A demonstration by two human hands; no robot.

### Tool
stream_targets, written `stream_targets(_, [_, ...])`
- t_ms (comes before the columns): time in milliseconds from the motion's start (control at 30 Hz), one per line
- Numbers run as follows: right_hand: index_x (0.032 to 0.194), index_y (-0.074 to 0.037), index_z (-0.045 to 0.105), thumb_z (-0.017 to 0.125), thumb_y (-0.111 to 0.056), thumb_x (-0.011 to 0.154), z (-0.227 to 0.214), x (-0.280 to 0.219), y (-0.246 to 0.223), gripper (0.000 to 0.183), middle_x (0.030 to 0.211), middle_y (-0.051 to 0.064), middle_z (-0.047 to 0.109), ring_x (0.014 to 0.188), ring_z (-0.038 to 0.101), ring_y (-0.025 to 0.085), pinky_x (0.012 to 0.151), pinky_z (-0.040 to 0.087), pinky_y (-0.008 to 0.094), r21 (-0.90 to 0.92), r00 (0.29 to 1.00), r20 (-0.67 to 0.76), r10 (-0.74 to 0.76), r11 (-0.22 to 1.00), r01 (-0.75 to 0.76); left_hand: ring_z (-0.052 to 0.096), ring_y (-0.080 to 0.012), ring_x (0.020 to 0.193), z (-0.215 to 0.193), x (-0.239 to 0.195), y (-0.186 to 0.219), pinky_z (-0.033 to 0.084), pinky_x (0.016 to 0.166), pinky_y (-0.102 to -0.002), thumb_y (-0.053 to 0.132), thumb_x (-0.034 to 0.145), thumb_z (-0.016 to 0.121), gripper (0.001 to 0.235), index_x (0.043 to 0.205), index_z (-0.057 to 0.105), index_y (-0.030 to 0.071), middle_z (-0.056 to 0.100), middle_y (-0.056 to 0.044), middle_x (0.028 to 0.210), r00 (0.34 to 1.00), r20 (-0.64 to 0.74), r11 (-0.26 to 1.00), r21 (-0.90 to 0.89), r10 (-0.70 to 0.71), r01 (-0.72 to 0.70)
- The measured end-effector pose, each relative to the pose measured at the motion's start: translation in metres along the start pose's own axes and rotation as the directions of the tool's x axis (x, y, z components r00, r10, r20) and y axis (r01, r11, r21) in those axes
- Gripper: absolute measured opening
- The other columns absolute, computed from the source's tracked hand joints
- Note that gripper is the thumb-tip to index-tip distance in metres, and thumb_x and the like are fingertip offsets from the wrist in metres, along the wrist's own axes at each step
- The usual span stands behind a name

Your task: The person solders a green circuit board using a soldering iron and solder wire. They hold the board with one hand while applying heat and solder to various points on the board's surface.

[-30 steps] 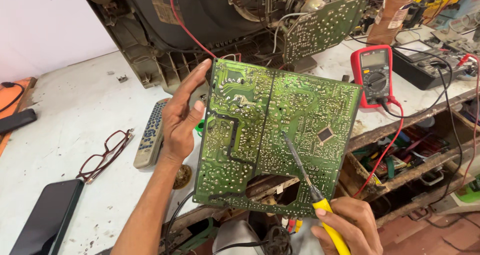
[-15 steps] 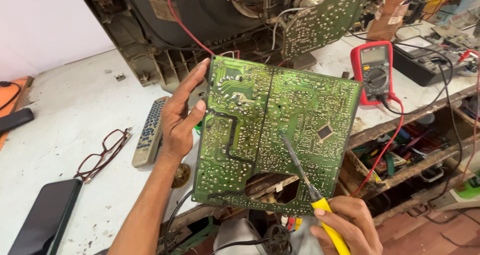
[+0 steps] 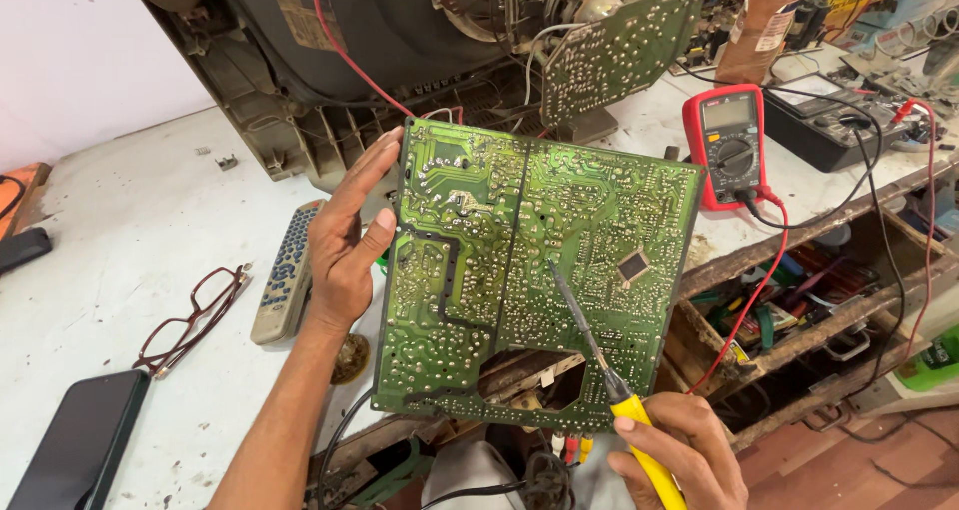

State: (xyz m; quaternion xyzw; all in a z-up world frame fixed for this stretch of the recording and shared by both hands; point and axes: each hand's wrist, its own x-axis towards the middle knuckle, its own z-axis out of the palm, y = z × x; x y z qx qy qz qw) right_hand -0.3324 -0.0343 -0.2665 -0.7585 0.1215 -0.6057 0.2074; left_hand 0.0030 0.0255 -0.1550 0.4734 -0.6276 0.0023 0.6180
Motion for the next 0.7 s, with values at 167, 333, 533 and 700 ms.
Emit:
stream_targets(167, [0.111,-0.012,0.07,0.082,-0.019,0.08,0.001,-0.005,0.0,0.034,0.097,0.009,0.067,0.087,0.069,0.022,0.079,0.054,0.035,-0.013,0.999,-0.012,0.052,0.999,-0.053,0.038,-0.0289,0.161,-0.001,0.001,0.0,0.025,0.137,-0.043,0.023,0.105,0.058,0.052,0.153,0.052,0.002,0.048,-0.015,0.164,1.0,0.01,1.0,0.015,-0.005,0.005])
stream_targets(333, [0.111,-0.011,0.068,0.082,-0.017,0.08,0.0,-0.002,0.004,0.035,0.097,0.009,0.066,0.087,0.068,0.022,0.081,0.054,0.036,-0.011,1.0,-0.004,-0.007,1.0,0.007,0.038,-0.0288,0.161,-0.001,0.0,0.002,0.025,0.137,-0.042,0.022,0.105,0.057,0.052,0.152,0.053,0.002,0.049,-0.015,0.164,1.0,0.009,1.0,0.02,-0.002,0.002])
stream_targets(533, [0.112,-0.009,0.068,0.081,-0.015,0.08,-0.002,0.001,-0.007,0.035,0.098,0.011,0.067,0.089,0.069,0.023,0.082,0.056,0.035,-0.017,0.998,0.028,0.05,0.999,-0.05,0.039,-0.0288,0.16,-0.003,-0.001,0.004,0.026,0.137,-0.042,0.023,0.105,0.057,0.052,0.152,0.053,0.001,0.051,-0.015,0.163,1.0,0.01,0.999,0.052,0.0,0.0])
stream_targets(700, [0.113,-0.004,0.063,0.078,-0.018,0.082,-0.001,0.008,-0.01,0.038,0.098,0.015,0.068,0.088,0.069,0.025,0.08,0.057,0.035,-0.055,0.998,-0.048,0.042,0.997,-0.044,0.039,-0.0288,0.161,-0.004,-0.002,0.003,0.025,0.138,-0.042,0.022,0.105,0.058,0.052,0.153,0.053,0.001,0.051,-0.015,0.163,1.0,0.014,0.999,0.042,0.006,-0.006])
